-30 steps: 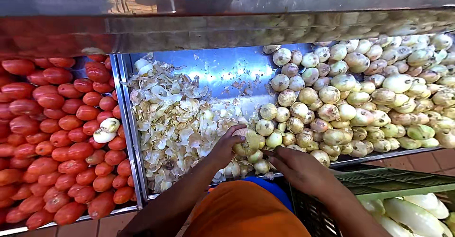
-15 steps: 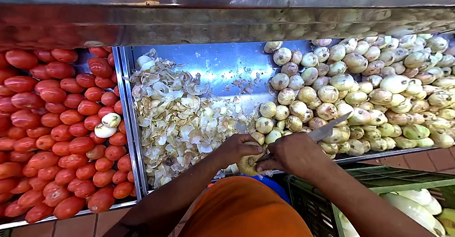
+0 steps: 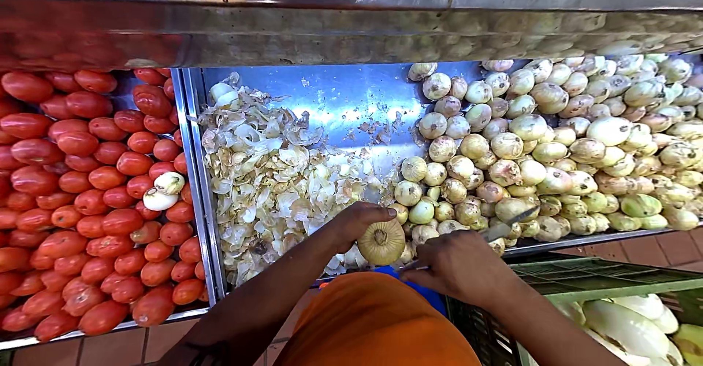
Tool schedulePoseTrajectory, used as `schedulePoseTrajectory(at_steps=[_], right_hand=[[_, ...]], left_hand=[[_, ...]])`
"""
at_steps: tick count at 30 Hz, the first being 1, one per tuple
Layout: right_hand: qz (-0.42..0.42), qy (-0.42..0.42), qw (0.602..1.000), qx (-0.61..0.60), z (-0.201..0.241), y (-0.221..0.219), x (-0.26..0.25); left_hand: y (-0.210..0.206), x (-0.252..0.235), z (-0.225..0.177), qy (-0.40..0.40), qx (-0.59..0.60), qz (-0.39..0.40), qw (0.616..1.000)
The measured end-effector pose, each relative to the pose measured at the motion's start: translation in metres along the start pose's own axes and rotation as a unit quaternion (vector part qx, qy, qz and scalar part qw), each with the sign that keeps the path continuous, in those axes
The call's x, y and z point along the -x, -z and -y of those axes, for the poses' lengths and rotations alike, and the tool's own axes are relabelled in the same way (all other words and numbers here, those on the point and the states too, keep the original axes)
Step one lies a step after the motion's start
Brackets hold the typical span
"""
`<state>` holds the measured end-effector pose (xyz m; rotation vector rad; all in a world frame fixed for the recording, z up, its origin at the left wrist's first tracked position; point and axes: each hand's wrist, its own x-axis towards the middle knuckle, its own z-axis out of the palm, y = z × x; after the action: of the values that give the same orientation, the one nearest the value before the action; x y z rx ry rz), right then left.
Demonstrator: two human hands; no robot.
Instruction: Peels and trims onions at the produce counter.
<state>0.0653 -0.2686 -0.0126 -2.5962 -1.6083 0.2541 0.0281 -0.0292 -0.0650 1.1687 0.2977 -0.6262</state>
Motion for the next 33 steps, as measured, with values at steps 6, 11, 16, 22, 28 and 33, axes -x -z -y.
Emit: schedulePoseTrajectory(at_steps=[6,11,16,22,28,33], right_hand=[[0.091,-0.118,0.989,-0.008,-0.003,0.016,-0.011],[0.032,-0.072,0.995,0.054,0.001,0.015,-0.016],[0.030,0.005,0.998,0.054,0.005,0.006,-0.022],[-0.092,0.130,0.987,0.008,-0.005,-0.019,-0.015],[-0.171,0.143,0.975,0.006,-0.001,-0.033,0.001],[-0.214,0.139,0.967,0.005,-0.001,-0.037,0.010]], left_hand=[[0.003,-0.003,0.000,0.008,-0.044,0.012,0.999],[-0.011,0.007,-0.012,0.040,-0.156,-0.019,0.987],[-0.012,0.001,0.001,0.060,-0.231,0.005,0.971],[-0.021,0.003,0.008,0.114,-0.187,0.072,0.973],[-0.031,0.010,0.020,0.132,-0.137,0.098,0.977],[-0.034,0.008,0.022,0.125,-0.136,0.123,0.975]])
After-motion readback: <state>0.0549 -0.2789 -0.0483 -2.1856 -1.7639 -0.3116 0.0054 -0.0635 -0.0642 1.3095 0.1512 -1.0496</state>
